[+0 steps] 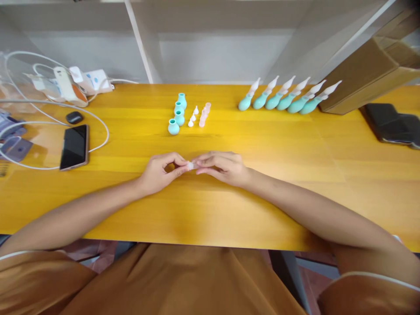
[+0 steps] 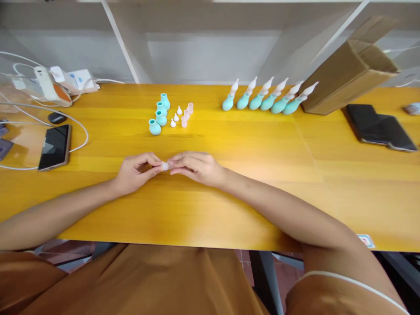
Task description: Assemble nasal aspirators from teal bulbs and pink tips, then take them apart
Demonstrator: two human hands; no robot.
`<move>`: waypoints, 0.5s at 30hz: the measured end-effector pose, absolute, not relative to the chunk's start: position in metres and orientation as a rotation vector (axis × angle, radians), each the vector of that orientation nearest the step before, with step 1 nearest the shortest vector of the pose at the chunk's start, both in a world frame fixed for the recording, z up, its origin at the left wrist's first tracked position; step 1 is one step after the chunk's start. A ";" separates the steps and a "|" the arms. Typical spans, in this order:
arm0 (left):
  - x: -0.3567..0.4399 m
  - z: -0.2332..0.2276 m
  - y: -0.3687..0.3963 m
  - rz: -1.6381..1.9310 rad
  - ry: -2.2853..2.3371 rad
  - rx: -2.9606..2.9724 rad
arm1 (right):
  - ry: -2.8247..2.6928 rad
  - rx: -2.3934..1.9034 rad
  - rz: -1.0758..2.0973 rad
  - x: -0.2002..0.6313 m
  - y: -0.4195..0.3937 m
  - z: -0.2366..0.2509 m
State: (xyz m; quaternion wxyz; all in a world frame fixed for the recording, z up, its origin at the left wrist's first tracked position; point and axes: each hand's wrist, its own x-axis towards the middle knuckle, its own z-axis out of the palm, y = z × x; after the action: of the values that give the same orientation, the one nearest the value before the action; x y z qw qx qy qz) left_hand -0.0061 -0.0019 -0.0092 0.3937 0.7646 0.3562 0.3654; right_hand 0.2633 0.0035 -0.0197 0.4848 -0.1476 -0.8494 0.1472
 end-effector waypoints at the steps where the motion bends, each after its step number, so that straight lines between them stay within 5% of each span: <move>1: -0.006 -0.009 -0.002 0.929 0.908 1.950 | -2.063 -0.361 0.368 0.263 0.003 -0.020; 15: -0.003 -0.014 0.002 0.925 0.977 1.826 | -1.975 -0.499 0.537 0.259 0.003 -0.027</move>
State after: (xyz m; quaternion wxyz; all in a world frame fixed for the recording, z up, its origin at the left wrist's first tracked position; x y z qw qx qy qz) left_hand -0.0026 0.0024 -0.0144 0.4231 0.7295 0.3902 0.3695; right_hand 0.2590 0.0031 -0.0273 0.4946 -0.2061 -0.8147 0.2217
